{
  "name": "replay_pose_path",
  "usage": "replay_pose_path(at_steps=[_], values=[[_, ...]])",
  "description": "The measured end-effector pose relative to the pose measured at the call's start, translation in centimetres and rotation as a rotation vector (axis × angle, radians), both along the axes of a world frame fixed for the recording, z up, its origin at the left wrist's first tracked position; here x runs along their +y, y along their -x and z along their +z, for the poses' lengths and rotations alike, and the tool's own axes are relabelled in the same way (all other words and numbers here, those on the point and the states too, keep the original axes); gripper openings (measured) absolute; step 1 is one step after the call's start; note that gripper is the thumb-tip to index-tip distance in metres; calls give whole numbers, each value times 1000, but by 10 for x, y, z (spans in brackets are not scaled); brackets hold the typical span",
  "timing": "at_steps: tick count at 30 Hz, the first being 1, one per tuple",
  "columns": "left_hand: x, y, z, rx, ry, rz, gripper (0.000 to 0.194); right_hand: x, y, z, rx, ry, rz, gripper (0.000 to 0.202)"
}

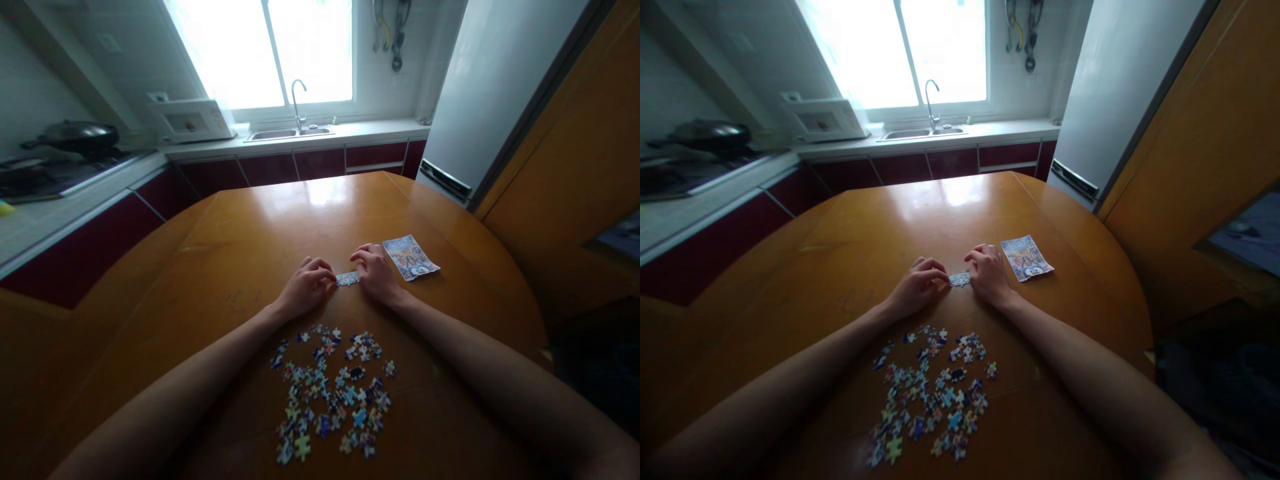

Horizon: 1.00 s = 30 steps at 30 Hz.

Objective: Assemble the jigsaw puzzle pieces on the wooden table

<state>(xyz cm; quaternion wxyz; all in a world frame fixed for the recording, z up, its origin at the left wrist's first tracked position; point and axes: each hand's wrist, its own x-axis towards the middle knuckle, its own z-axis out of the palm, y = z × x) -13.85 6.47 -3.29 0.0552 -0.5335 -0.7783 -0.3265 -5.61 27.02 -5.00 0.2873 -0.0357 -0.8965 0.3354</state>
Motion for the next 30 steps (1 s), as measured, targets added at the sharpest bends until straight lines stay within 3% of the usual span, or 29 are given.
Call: replay_pose_path(at_steps=[24,30], values=[[0,-2,2,-7,1,-30,36,1,0,0,-10,6,0,27],[0,0,-1,-15,5,-26,36,0,-1,1,7,11,114,31]])
